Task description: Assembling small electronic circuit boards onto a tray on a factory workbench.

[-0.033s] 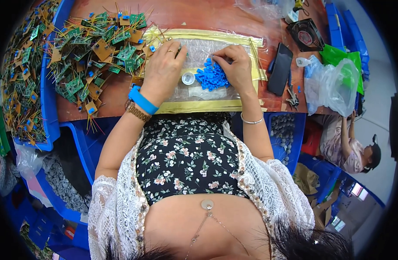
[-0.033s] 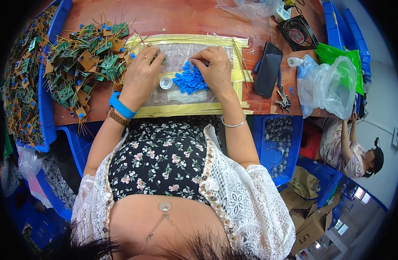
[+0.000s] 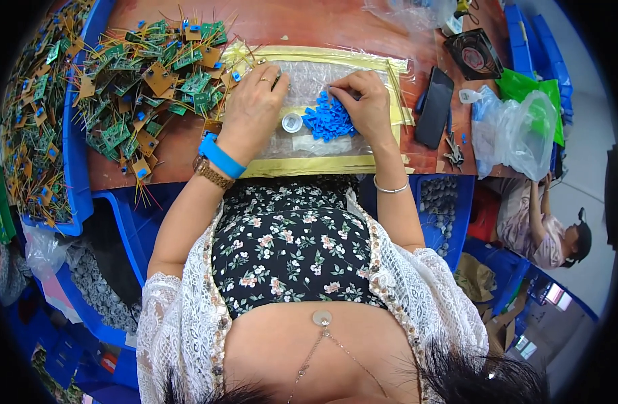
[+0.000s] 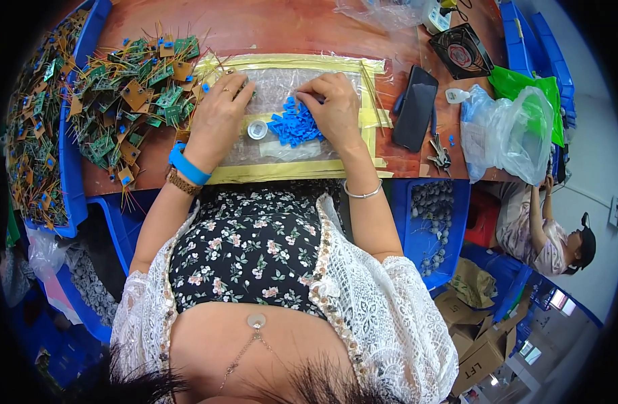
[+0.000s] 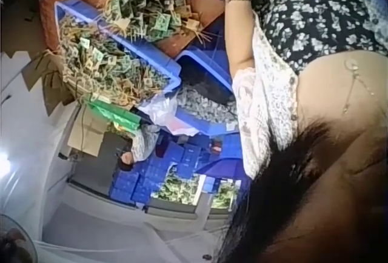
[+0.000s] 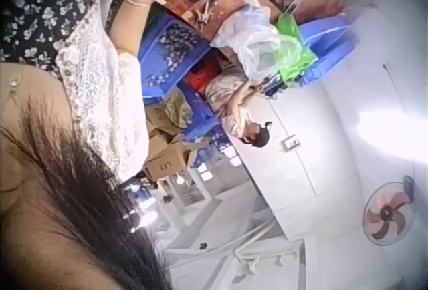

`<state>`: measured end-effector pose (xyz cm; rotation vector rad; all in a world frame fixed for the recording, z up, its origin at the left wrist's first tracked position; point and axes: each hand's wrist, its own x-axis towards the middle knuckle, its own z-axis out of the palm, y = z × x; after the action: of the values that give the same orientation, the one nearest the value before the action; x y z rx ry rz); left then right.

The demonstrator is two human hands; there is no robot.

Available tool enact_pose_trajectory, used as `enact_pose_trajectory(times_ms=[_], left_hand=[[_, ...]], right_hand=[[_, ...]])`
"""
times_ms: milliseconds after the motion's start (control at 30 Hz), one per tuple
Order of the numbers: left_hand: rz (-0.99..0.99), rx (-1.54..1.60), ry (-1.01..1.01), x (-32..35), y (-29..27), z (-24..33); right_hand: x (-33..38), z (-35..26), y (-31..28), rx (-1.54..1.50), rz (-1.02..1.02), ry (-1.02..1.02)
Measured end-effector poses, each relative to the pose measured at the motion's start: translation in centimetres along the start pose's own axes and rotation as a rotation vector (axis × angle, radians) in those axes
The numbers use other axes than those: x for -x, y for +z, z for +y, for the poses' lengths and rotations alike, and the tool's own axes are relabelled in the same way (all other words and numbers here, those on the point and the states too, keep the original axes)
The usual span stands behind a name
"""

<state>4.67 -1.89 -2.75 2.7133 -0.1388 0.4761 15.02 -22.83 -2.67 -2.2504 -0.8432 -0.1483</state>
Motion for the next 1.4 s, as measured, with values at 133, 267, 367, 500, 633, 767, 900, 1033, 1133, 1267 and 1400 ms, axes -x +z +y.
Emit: enact_pose_trajectory(times_ms=[133, 267, 367, 500, 633, 767, 900, 1033, 1133, 1267, 1400], left_hand=[[-0.092, 0.162, 0.074, 0.9, -1.0, -0.6], [-0.054, 0.158, 0.143, 2.9, -1.7, -0.3], [-0.062, 0.146, 0.128, 3.1, -2.0, 0.2], [-0.027, 0.131, 0.045, 4.0, -1.9, 0.4], [-0.003, -0.011, 0.051, 4.8, -1.0, 1.1], [-0.067, -0.092, 0.01, 4.8, -1.2, 2.4], [-0.157, -0.155, 0.009, 4.6, -1.8, 2.5], [-0.162, -0.18, 0.023, 4.8, -2.0, 2.5], [-0.174, -0.203, 0.038, 4.4, -2.3, 2.4], [-0.176, -0.242, 0.041, 4.3, -2.3, 2.6], [-0.125, -0.351, 0.058, 4.4, -1.6, 3.0]], right_hand=[[0.1, -0.3, 0.1, 0.045, 0.045, -0.062], [-0.3, -1.7, 1.1, 0.111, 0.061, -0.082], [-1.0, -1.6, 1.7, 0.011, 0.068, -0.097], [-1.2, -2.6, 1.3, -0.207, 0.092, 0.212], [-0.9, -2.8, 1.2, -0.066, 0.084, 0.239], [-1.1, -2.8, 2.4, 0.162, 0.087, 0.038], [-1.4, -2.8, 3.0, 0.137, 0.07, -0.06], [-1.4, -3.5, 2.6, -0.029, 0.066, 0.041], [-1.5, -3.6, 2.7, 0.103, 0.027, -0.009], [-2.5, -5.2, 3.5, -0.136, -0.132, 0.037], [-2.9, -5.6, 5.4, -0.259, -0.223, 0.015]])
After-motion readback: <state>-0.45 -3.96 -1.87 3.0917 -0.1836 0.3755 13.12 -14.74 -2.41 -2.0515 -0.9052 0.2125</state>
